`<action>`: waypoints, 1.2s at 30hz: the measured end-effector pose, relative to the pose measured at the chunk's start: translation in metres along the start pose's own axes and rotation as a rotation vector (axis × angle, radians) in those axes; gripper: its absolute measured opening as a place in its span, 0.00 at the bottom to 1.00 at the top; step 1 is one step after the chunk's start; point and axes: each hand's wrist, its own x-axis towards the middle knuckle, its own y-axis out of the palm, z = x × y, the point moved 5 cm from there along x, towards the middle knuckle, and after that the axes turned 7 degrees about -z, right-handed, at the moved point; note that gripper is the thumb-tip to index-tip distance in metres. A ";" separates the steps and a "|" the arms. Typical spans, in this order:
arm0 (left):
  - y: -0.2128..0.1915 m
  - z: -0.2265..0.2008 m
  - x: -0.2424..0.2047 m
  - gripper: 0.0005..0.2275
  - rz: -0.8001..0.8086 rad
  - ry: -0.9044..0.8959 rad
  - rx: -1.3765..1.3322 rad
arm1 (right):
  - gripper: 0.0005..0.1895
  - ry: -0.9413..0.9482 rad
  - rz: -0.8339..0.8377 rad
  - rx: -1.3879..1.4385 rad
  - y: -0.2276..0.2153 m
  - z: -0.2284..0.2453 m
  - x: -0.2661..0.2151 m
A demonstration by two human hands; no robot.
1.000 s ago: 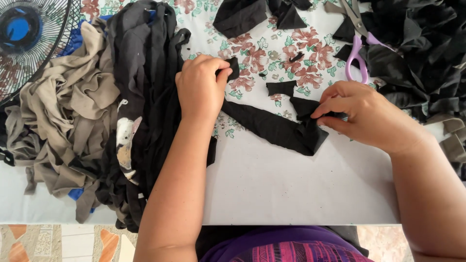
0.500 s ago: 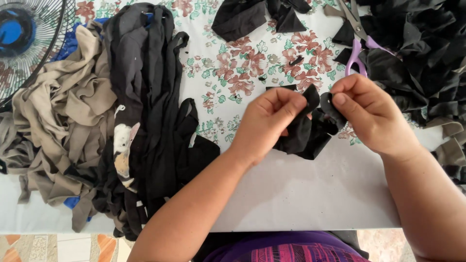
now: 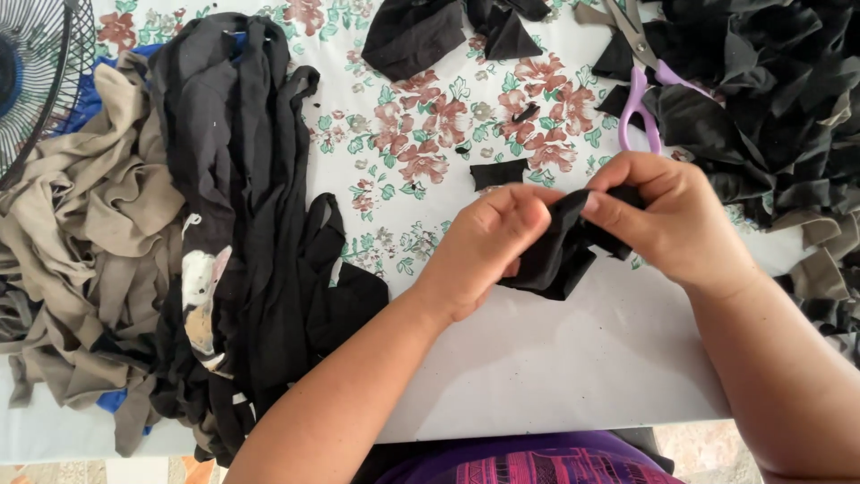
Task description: The person is cutting pieces of black fabric into long strips and organizing them on a table.
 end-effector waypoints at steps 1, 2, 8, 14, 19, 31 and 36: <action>0.006 -0.006 -0.002 0.23 0.001 -0.001 0.001 | 0.08 0.000 -0.002 0.001 -0.001 0.003 0.000; 0.013 -0.015 -0.005 0.25 0.002 0.090 0.132 | 0.07 0.003 -0.047 -0.028 -0.004 0.005 -0.001; 0.015 -0.008 -0.006 0.17 -0.059 0.247 0.281 | 0.05 0.027 -0.045 -0.031 -0.006 0.008 -0.004; 0.002 -0.010 -0.002 0.08 -0.138 0.271 0.174 | 0.04 0.036 0.003 -0.037 -0.003 0.006 -0.002; 0.004 -0.011 -0.006 0.06 -0.097 0.365 0.090 | 0.05 0.051 0.024 -0.052 0.003 0.007 -0.003; 0.006 -0.010 -0.009 0.11 -0.191 0.345 0.236 | 0.05 0.135 0.130 -0.275 0.015 0.022 -0.004; 0.005 -0.006 -0.005 0.11 -0.163 0.327 0.123 | 0.06 0.128 0.049 -0.220 -0.003 0.010 0.000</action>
